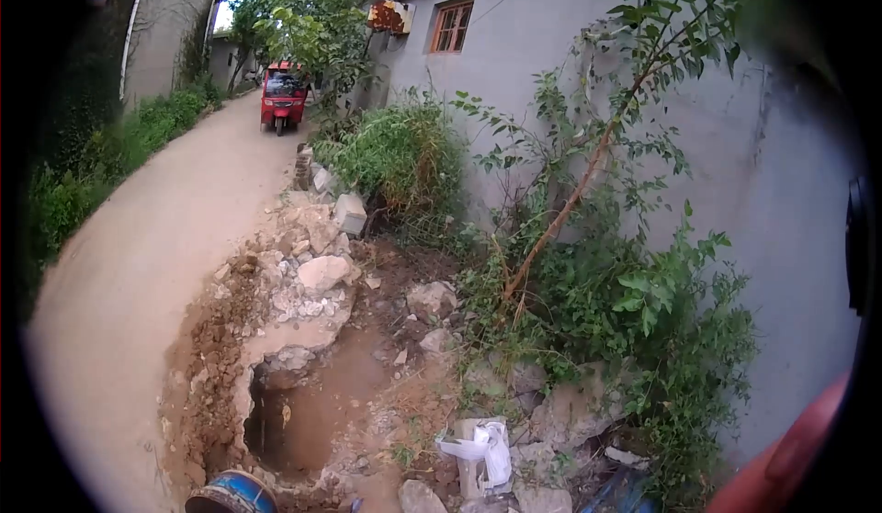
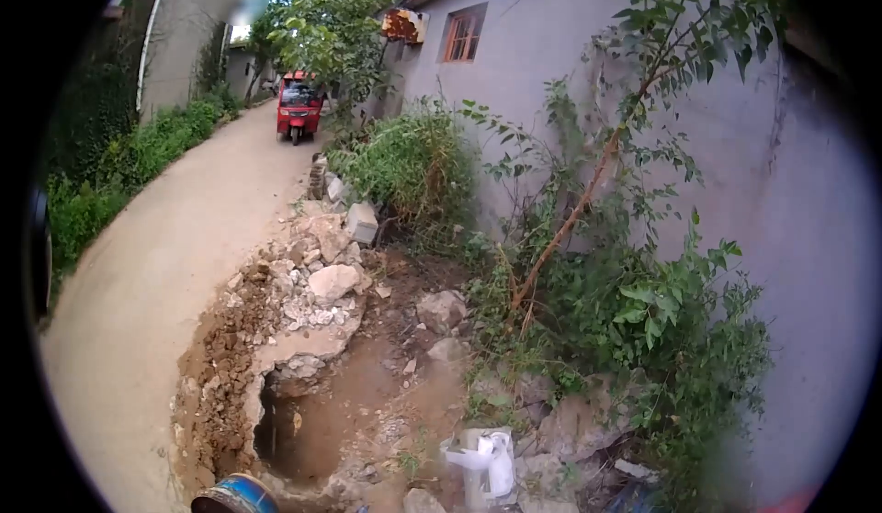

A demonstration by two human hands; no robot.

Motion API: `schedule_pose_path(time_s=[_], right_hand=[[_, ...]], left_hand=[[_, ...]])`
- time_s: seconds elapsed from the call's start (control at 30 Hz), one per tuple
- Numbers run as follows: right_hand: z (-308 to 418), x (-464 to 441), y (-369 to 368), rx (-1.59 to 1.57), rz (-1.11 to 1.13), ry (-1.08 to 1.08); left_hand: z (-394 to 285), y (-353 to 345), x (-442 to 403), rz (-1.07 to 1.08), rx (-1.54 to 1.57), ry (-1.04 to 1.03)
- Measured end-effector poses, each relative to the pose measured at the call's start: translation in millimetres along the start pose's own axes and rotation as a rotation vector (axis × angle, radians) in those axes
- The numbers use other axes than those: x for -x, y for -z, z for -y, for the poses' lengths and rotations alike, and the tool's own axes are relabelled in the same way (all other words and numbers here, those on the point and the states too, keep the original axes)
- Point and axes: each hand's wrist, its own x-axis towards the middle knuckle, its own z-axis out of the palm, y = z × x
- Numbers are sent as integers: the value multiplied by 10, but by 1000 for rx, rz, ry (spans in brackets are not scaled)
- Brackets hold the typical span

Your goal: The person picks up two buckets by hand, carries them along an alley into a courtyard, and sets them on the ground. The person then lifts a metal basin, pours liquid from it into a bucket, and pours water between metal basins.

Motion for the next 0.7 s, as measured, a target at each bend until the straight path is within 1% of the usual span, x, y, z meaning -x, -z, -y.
schedule_pose_path(time_s=[0.07,0.1,0.13,0.17,0.2,0.23,0.27,0.3,0.33,0.37,0.4,0.43,0.47,0.5,0.53,0.57,0.6,0.63,0.67,0.7], right_hand=[[-80,-101,-15,65,17,24],[-109,-162,-37,92,33,48],[-103,-152,-77,102,28,65],[-77,-132,-112,110,17,77],[-30,-114,-154,120,10,84],[15,-108,-213,119,7,80],[56,-119,-263,116,7,79],[97,-117,-304,113,9,88],[135,-119,-334,108,5,106],[176,-119,-344,105,-5,123],[212,-131,-358,107,-20,139],[236,-159,-367,107,-33,134],[238,-176,-347,114,-33,110],[171,-183,-381,125,-62,82],[96,-182,-483,159,-61,49],[-35,-151,-778,-46,-350,172],[-219,-65,-870,48,-216,117],[-335,46,-1001,43,-103,-74],[-449,172,-1106,77,56,-227],[-617,385,-1245,43,157,-329]], left_hand=[[266,164,280,-159,-163,100],[670,735,-520,-373,288,215],[430,140,34,-235,90,210],[575,686,-406,-218,122,248],[581,574,-363,-407,116,247],[587,611,-347,-282,40,220],[640,711,-423,-288,6,217],[600,581,-297,-301,-27,262],[628,548,-316,-385,-35,275],[637,591,-312,-310,3,281],[589,460,-198,-321,27,303],[655,704,-339,-282,5,319],[637,588,-194,-327,-54,278],[650,634,-111,-422,-58,292],[661,535,-188,-490,-37,291],[648,499,-182,-489,-12,282],[643,502,-131,-471,-22,292],[667,525,-84,-454,-31,305],[717,559,-84,-461,-8,303],[756,591,-114,-436,-15,261]])
